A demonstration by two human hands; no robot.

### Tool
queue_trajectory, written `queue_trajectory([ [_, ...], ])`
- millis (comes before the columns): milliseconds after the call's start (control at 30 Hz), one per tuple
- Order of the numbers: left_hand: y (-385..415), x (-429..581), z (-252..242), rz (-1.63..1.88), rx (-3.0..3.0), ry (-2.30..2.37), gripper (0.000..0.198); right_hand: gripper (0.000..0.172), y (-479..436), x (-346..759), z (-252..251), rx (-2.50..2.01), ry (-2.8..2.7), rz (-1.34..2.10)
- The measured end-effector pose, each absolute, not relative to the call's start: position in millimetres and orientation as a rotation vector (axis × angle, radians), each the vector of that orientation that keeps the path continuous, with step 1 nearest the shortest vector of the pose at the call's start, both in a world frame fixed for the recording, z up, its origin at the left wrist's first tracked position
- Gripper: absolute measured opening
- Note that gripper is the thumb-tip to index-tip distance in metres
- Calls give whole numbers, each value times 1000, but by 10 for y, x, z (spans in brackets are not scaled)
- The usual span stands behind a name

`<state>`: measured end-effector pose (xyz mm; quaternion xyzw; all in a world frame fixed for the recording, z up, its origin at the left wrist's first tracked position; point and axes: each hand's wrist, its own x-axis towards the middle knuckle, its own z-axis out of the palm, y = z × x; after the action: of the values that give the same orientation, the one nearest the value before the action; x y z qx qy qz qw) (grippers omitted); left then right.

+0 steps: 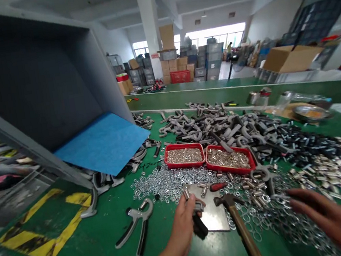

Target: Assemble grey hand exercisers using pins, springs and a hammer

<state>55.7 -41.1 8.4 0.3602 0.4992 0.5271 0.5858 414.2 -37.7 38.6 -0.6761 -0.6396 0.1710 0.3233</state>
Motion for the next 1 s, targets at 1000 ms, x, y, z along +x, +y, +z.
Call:
queue_trajectory([
  [1000, -527, 233, 199, 1082, 1554, 1328, 28, 42, -590, 1905, 252, -1141, -1245, 1824],
])
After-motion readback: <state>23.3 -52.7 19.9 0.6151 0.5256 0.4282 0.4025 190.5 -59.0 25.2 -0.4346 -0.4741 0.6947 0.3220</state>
